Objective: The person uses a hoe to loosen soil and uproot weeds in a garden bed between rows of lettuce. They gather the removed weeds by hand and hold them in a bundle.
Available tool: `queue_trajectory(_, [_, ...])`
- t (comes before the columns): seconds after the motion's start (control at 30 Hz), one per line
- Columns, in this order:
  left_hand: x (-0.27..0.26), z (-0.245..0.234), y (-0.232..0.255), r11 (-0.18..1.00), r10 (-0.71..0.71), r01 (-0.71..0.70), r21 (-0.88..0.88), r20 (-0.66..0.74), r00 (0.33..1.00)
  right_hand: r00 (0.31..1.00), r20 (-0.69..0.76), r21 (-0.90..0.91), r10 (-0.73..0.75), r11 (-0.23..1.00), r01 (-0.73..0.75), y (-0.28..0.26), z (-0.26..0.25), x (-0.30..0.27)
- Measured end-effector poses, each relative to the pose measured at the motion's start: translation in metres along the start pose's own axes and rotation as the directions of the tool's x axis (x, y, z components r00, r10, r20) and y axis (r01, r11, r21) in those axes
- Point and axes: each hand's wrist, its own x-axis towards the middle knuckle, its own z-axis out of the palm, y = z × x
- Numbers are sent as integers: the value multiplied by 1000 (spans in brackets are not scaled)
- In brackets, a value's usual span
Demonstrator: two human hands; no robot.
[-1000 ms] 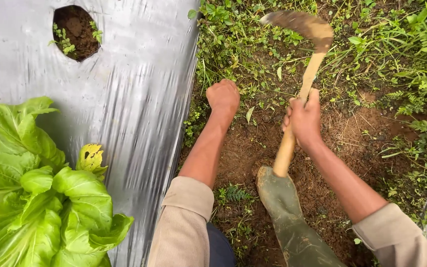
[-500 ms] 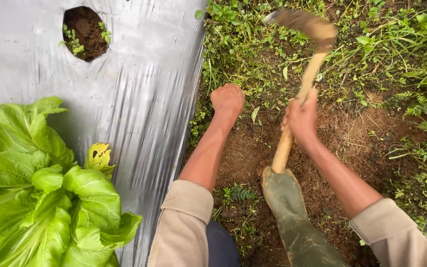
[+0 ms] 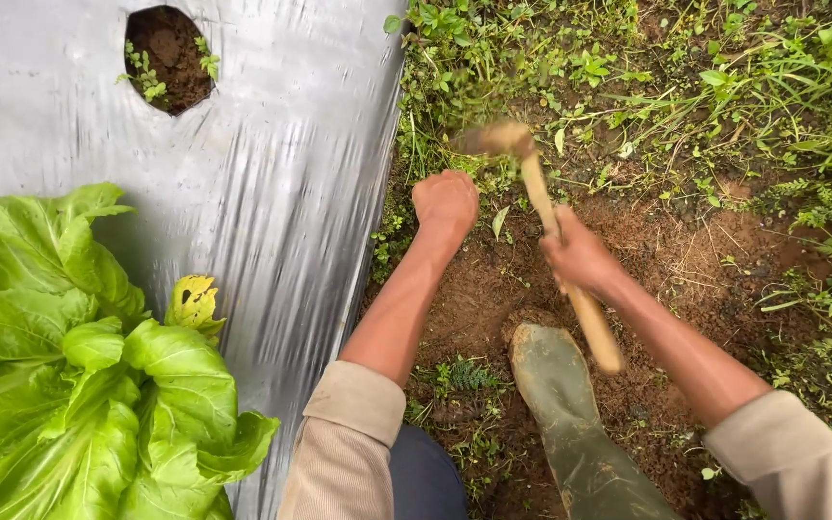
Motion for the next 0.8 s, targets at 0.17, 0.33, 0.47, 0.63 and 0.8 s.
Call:
queue_trajectory(0.17, [-18, -12, -2, 997, 45, -47, 64, 33, 998, 994, -104, 103, -31, 994, 42, 2, -11, -12])
queue_trajectory(0.33, [-9, 26, 20, 999, -1, 4, -43, 71, 997, 950, -294, 336, -105, 919, 206, -33, 4, -10])
queue_trajectory(0.47, [-25, 33, 26, 998, 39, -33, -55, 110, 993, 997, -80, 78, -2, 997, 8, -4, 3, -14])
queue_trajectory(0.63, [-31, 58, 15, 998, 63, -62, -13, 134, 989, 993, -121, 56, -11, 998, 17, -6, -12, -29])
queue_trajectory(0.8, [-52, 30, 13, 996, 76, -74, -45, 52, 996, 953, -285, 264, -108, 946, 186, -15, -10, -14])
